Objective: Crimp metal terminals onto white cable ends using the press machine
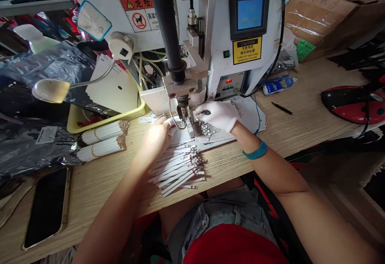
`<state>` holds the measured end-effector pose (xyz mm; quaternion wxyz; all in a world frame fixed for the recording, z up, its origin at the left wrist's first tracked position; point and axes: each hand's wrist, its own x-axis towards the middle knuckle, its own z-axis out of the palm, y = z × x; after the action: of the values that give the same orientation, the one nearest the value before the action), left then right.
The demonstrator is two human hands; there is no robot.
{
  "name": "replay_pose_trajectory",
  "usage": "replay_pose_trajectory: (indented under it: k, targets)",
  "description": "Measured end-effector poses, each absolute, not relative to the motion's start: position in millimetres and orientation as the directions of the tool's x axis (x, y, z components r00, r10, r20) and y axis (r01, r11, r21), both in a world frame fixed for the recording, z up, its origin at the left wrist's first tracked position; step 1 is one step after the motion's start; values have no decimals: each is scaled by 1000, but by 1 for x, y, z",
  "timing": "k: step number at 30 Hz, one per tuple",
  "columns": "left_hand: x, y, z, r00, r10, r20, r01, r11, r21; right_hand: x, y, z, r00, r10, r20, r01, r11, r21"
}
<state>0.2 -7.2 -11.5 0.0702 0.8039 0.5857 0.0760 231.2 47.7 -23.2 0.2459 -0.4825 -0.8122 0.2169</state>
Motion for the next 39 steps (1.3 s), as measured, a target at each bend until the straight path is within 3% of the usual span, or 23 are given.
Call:
replay_pose_trajectory:
  k: [4,11,16,20,27,31,35,39]
  targets:
    - [1,-4,-13,343,939,-10,923,-335,189,229,48,-29,-470,867,167,659,470,-587]
    - [-1,-1,-9,269,963,13,935,-265,237,230,50,-35,-402,903,151,601,385,-701]
    - [-2,-4,-1,251,968,32,883,-242,402,233,50,-32,-437,890,131,493,358,-793]
    - [-4,-5,1,265,964,7,834,-233,500,234,49,-28,-493,865,96,490,367,-790]
    - [-4,-6,0,232,972,-40,782,-162,601,235,39,-7,-398,912,104,440,289,-850]
    - [-2,-6,1,201,974,-108,756,-84,649,235,35,-4,-400,917,14,297,145,-944]
    - [-1,-7,-1,253,955,-156,626,-39,779,233,35,-15,-533,844,-64,52,-43,-998]
    - [-1,-7,-4,283,944,-171,518,-1,855,227,32,-19,-582,803,-131,45,-129,-991]
